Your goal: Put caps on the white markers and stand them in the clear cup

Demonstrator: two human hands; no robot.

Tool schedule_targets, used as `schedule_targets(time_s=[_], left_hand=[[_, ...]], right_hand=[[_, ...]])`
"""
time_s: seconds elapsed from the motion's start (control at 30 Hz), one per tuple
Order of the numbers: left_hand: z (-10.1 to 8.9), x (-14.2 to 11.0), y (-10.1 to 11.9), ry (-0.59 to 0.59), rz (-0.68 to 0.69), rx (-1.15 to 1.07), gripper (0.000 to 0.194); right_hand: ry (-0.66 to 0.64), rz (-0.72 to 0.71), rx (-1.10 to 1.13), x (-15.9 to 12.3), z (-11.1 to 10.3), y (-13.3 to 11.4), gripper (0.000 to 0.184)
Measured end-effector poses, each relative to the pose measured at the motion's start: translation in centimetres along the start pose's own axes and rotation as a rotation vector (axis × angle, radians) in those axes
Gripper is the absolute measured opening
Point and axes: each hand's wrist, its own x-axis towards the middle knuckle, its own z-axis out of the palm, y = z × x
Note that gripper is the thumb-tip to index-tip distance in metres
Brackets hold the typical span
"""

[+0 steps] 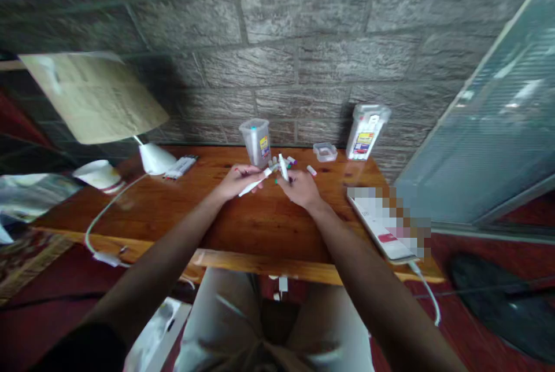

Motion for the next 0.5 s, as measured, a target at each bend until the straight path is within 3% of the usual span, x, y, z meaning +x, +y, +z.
schedule_targets(time_s=[0.33, 0.5], left_hand=[[-0.17, 0.18, 0.01, 0.015, -0.067, 0.053, 0.045], [-0.17, 0.25, -0.15, 0.026, -0.075, 0.047, 0.045]], right_hand=[[0.045, -0.069, -0.173, -0.42, -0.33, -0.28, 0.031], [0.043, -0.141, -0.070, -0.39, -0.36, -0.53, 0.037]])
